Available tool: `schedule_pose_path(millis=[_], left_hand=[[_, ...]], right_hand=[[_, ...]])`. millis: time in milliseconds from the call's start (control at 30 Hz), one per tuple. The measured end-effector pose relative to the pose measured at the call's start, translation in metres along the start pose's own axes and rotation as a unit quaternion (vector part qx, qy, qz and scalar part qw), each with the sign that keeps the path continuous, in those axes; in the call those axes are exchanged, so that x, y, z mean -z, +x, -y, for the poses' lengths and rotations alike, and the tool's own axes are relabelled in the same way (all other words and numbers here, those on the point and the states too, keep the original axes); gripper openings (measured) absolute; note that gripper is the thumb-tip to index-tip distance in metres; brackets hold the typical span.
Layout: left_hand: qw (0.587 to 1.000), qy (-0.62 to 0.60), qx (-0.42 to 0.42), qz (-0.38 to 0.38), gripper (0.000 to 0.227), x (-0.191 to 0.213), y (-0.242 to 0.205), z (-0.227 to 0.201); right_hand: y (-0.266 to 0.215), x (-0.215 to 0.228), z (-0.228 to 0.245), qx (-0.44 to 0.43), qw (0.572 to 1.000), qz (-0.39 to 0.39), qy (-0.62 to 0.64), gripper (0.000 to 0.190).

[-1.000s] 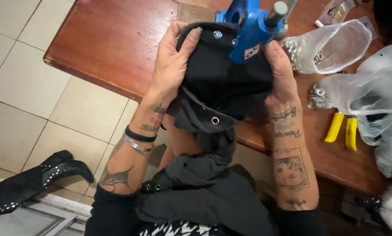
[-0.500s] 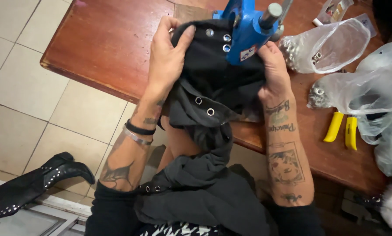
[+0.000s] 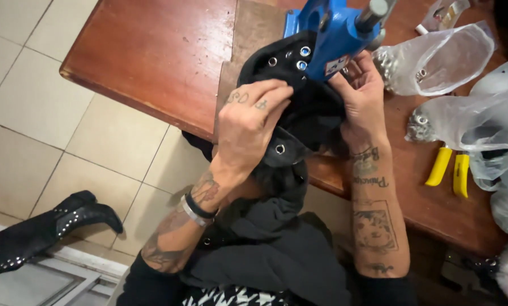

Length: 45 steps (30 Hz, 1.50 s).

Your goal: Installing metal eyelets into a black garment using a hand press.

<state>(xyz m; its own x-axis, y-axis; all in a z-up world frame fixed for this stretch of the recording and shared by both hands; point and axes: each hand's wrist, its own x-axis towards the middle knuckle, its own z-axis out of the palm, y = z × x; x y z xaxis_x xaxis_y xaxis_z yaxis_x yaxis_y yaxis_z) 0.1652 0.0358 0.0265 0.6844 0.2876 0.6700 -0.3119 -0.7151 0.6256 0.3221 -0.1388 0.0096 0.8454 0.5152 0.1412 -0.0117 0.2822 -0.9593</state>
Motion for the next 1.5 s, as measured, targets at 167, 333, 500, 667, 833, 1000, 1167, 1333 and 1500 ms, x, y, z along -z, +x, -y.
schedule_pose_path(millis=[167,333,500,667,833,1000,1167,1333,1500], left_hand=[[0.998,0.018,-0.058,-0.024,0.019,0.0,0.006,0.002],[0.996,0.041,-0.083,-0.01,0.02,0.005,0.005,0.006],[0.993,0.057,-0.1,0.013,0.021,0.007,0.005,0.01],[0.995,0.042,-0.092,0.006,0.02,0.005,0.011,0.009],[1.0,-0.021,-0.016,-0.017,0.019,0.002,0.016,-0.001],[0.995,-0.058,0.081,-0.011,0.022,0.001,0.022,-0.012],[0.996,-0.052,0.076,0.014,0.022,-0.007,0.03,-0.014],[0.996,-0.049,0.07,0.026,0.019,-0.013,0.03,-0.01],[0.996,-0.047,0.067,0.027,0.019,-0.014,0.031,-0.009]], right_hand=[[-0.003,-0.002,0.005,0.007,1.0,-0.022,0.001,0.038],[-0.005,-0.002,0.001,0.009,1.0,-0.019,0.007,0.042],[-0.012,-0.008,0.0,0.016,0.999,-0.025,-0.016,0.045],[-0.012,-0.015,0.005,0.07,0.987,-0.028,-0.143,0.046],[-0.024,-0.038,0.025,0.072,0.982,-0.035,-0.171,0.046],[-0.049,-0.042,0.025,0.18,0.922,-0.111,-0.324,0.018],[-0.049,-0.058,0.027,0.18,0.899,-0.129,-0.378,0.018],[-0.046,-0.059,0.024,0.201,0.894,-0.125,-0.381,0.022],[-0.045,-0.06,0.028,0.213,0.888,-0.11,-0.393,0.022]])
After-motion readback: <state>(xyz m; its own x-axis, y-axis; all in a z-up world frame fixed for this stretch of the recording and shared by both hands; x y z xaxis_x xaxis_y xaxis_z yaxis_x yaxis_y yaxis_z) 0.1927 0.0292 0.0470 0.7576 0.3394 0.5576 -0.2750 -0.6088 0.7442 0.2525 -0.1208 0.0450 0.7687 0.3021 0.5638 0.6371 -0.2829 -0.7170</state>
